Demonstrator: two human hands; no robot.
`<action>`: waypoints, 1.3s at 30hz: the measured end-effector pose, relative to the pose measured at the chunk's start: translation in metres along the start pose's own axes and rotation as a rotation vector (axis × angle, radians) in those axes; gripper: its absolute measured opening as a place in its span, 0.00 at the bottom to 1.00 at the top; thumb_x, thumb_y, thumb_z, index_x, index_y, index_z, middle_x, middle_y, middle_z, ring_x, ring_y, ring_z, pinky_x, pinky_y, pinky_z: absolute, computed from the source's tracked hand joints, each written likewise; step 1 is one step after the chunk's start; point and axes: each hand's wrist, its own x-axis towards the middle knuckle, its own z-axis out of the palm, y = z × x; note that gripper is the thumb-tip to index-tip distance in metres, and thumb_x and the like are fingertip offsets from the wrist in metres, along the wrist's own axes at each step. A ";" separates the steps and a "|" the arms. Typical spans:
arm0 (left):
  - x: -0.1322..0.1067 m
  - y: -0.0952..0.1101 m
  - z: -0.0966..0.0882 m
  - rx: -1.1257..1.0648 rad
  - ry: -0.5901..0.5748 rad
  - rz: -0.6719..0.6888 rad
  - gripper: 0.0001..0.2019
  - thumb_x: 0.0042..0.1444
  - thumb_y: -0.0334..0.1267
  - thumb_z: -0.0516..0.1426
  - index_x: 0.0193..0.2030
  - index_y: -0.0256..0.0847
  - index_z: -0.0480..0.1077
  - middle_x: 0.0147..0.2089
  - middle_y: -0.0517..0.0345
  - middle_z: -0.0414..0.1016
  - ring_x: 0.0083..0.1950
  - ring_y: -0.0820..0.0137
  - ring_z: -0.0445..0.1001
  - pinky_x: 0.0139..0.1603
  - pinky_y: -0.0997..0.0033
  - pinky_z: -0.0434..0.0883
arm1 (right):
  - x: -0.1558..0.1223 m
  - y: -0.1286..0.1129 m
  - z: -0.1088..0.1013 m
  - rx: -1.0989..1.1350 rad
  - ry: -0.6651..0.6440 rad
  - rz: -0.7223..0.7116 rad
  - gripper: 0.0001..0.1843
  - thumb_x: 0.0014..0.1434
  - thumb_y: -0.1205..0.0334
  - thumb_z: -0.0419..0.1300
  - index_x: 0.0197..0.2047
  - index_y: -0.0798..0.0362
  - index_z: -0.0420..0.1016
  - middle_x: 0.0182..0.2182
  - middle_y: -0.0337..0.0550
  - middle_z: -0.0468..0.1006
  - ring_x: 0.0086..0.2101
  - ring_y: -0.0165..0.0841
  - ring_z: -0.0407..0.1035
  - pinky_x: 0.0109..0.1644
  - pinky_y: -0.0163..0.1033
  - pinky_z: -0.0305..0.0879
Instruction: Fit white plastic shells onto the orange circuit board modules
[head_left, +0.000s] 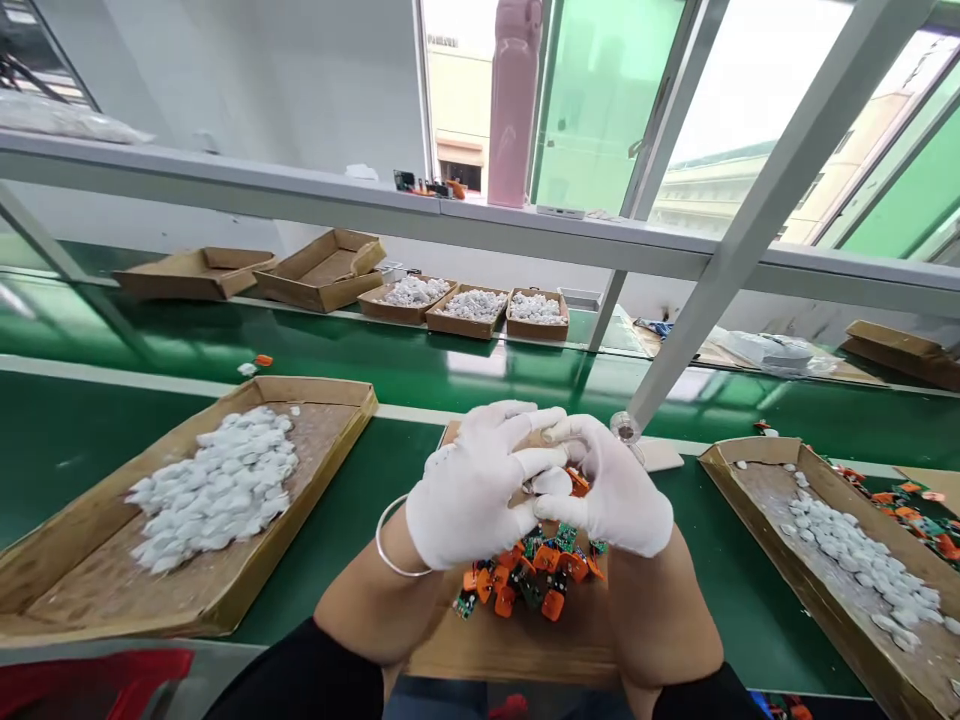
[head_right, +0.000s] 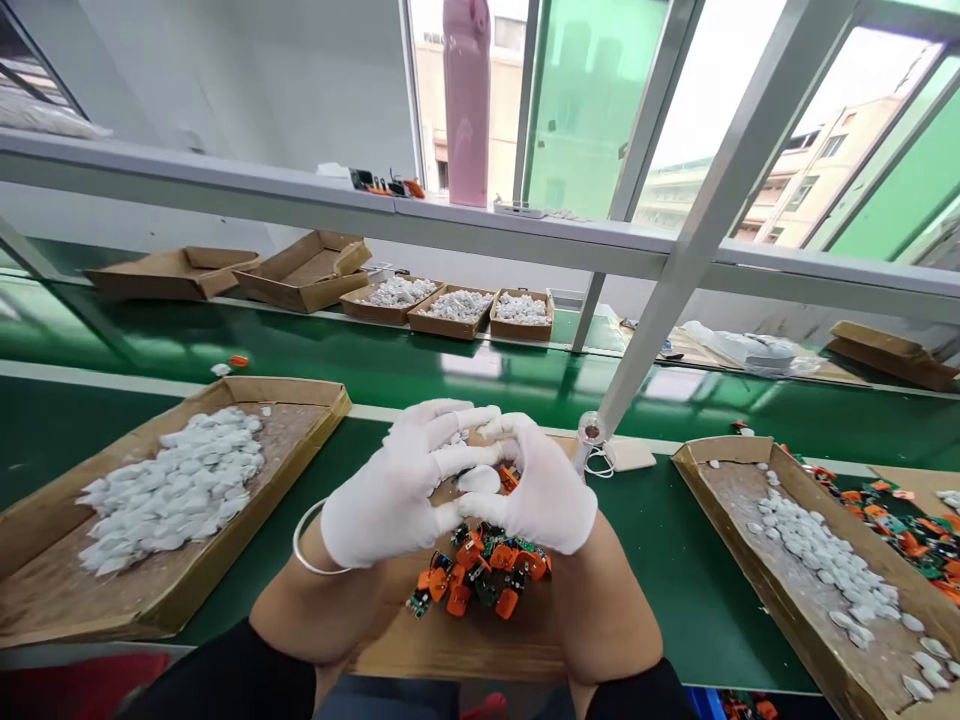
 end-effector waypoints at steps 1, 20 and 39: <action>-0.001 0.001 0.001 -0.006 0.031 -0.002 0.12 0.52 0.35 0.64 0.45 0.45 0.77 0.61 0.52 0.74 0.59 0.51 0.70 0.60 0.44 0.70 | -0.002 0.000 0.001 -0.037 -0.009 -0.009 0.30 0.41 0.67 0.76 0.45 0.50 0.67 0.37 0.41 0.78 0.39 0.36 0.74 0.43 0.41 0.72; 0.002 0.006 -0.005 -0.166 0.111 0.213 0.06 0.56 0.35 0.63 0.35 0.48 0.69 0.50 0.61 0.81 0.50 0.61 0.76 0.48 0.52 0.73 | -0.003 -0.005 0.008 0.065 -0.318 0.024 0.26 0.48 0.58 0.75 0.51 0.52 0.79 0.40 0.41 0.79 0.41 0.39 0.74 0.48 0.40 0.70; 0.002 0.036 0.002 -0.216 0.312 0.046 0.16 0.59 0.53 0.62 0.39 0.44 0.67 0.48 0.54 0.81 0.51 0.62 0.77 0.49 0.56 0.74 | -0.032 -0.016 0.019 0.124 -0.014 -0.077 0.18 0.48 0.52 0.74 0.30 0.57 0.77 0.22 0.36 0.67 0.25 0.27 0.57 0.27 0.33 0.60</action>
